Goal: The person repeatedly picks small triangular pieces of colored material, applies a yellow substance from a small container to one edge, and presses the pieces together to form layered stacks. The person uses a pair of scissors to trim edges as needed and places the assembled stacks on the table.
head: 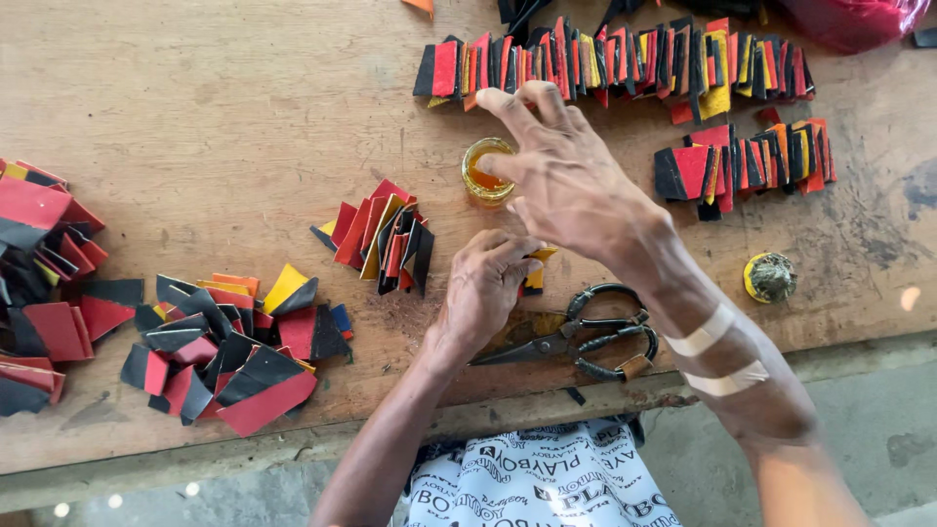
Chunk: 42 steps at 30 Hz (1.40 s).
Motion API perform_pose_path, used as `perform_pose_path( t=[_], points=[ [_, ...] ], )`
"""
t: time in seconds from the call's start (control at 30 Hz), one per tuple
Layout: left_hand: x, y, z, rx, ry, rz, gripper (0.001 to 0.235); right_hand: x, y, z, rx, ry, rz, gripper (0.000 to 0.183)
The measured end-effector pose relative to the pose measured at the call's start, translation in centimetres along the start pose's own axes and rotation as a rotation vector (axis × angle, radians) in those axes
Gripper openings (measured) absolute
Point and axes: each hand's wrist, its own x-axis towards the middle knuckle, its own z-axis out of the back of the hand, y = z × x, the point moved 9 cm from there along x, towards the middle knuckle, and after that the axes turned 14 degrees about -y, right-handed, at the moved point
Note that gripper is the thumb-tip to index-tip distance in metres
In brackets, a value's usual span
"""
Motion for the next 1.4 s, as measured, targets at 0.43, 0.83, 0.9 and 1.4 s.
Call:
perform_pose_path(
  t=[0.43, 0.83, 0.9, 1.4],
  points=[
    [0.8, -2.1, 0.6, -0.007, -0.012, -0.068, 0.024, 0.1, 0.3, -0.2, 0.05, -0.041, 0.051, 0.031],
    [0.7, -0.8, 0.3, 0.046, 0.008, -0.061, 0.025, -4.4, 0.5, 5.2, 0.077, -0.272, 0.035, 0.031],
    [0.7, -1.1, 0.4, 0.058, 0.005, -0.083, 0.026, -6.7, -0.4, 8.0, 0.153, -0.412, -0.05, 0.029],
    [-2.7, 1.1, -3.2, -1.264, 0.178, 0.868, 0.032, -17.8, 0.4, -0.1, 1.144, -0.326, -0.436, 0.098]
  ],
)
